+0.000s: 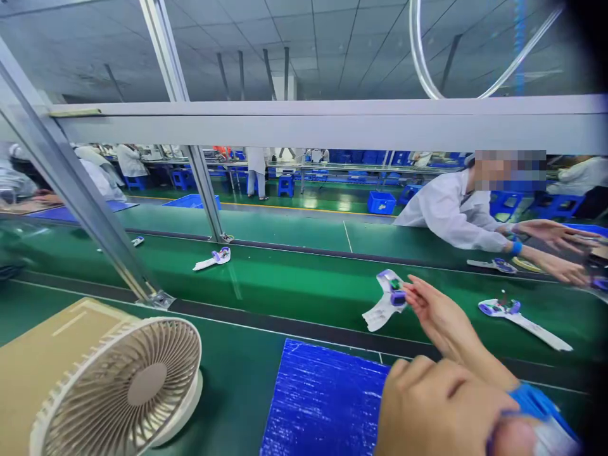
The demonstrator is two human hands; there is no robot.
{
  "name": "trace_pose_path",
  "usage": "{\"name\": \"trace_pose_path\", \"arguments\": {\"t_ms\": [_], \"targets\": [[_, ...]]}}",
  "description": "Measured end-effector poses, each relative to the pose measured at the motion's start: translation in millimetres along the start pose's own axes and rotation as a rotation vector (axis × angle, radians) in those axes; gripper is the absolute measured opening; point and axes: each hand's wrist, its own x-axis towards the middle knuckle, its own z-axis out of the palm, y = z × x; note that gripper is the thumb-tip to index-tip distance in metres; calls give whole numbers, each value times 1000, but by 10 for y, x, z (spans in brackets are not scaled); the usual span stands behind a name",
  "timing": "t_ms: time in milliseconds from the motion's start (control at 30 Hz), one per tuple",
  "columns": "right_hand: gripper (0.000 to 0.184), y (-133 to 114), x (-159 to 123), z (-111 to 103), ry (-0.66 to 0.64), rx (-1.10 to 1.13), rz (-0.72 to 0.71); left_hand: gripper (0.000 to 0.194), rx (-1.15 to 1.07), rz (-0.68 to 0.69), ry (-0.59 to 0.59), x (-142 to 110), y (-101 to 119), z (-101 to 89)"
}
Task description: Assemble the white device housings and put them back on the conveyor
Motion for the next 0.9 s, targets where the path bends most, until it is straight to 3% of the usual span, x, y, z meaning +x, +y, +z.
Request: {"name": "trace_pose_path", "arguments": {"t_ms": [100,200,300,400,533,633,700,767,833,900], "targets": [[26,183,-603,-282,159,71,-50,10,182,-40,-182,2,-130,18],[30,479,-1094,-467,208,56,62,21,350,-94,-371,-21,-406,127],[35,652,-1327,-535,233,46,112,24,425,-185,-489,-20,-649,228],[43,656,-1350,-559,193,34,66,20,458,-228,-475,20,-762,235],[42,581,-1285,-624,78,124,85,14,464,-270,-276,-148,-916,-32],[40,536,-1259,-668,44,132,140,19,593,-377,-21,-634,-1155,-502],[41,503,-1254,-679,24,122,160,24,803,-585,239,-1047,-1319,-871],[43,466,-1253,-682,12,110,160,29,993,-879,505,-1398,-1436,-1194],[44,434,-1250,-688,21,86,146,49,1124,-1119,699,-1604,-1497,-1420],[45,416,-1236,-712,30,44,140,78,1152,-1256,811,-1659,-1522,-1557]]}}
